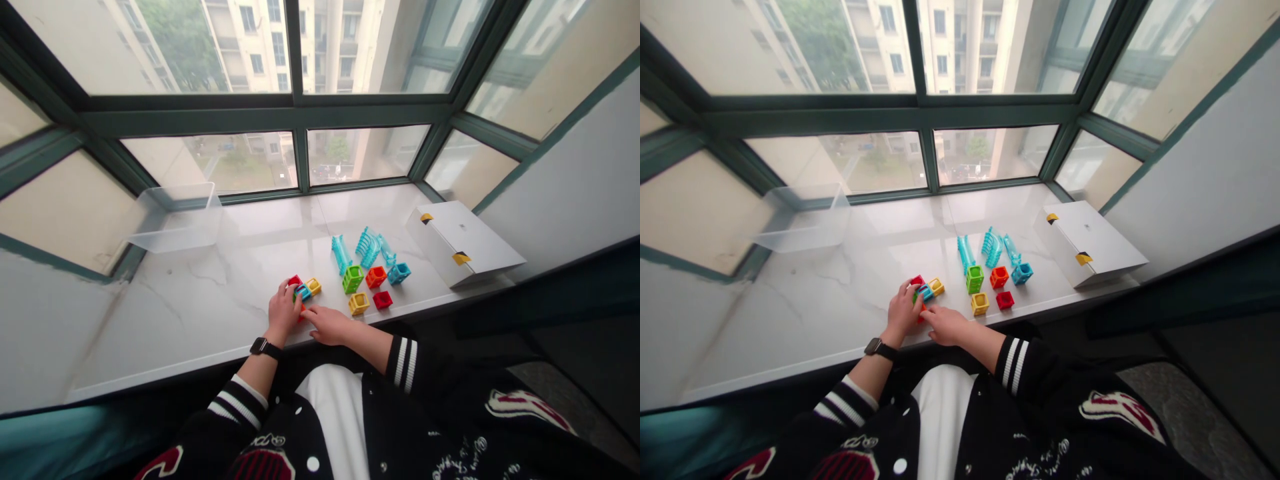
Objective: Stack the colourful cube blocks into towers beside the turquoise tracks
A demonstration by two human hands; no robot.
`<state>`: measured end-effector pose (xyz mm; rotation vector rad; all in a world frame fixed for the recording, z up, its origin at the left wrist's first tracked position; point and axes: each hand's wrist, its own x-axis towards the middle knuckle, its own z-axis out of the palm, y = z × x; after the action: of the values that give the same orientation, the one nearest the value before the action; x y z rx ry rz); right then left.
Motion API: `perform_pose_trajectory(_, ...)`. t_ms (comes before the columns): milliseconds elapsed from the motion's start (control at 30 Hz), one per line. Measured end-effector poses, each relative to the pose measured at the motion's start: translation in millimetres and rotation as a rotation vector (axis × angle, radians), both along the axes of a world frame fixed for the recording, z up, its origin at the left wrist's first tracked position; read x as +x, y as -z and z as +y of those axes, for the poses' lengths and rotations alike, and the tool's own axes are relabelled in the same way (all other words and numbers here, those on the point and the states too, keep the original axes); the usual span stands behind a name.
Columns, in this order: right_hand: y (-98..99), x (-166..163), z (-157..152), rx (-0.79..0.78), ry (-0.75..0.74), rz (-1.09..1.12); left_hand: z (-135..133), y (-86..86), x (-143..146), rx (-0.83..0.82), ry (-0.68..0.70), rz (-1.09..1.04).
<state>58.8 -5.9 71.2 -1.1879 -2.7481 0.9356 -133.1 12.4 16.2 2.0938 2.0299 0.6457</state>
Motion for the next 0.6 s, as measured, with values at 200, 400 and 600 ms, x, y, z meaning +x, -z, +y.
perform_pose_trajectory(200,12.1,-4,5,-0.015,0.033,0.019,-1,-0.7,0,-0.022,-0.022,0.0)
perform_pose_trajectory(400,17.3,0,5,0.01,0.039,0.021,-1,-2.5,3,-0.04,-0.029,0.045)
perform_pose_trajectory(600,12.1,2,2,0.045,0.075,-0.034,-1,-2.7,3,-0.034,-0.034,0.061)
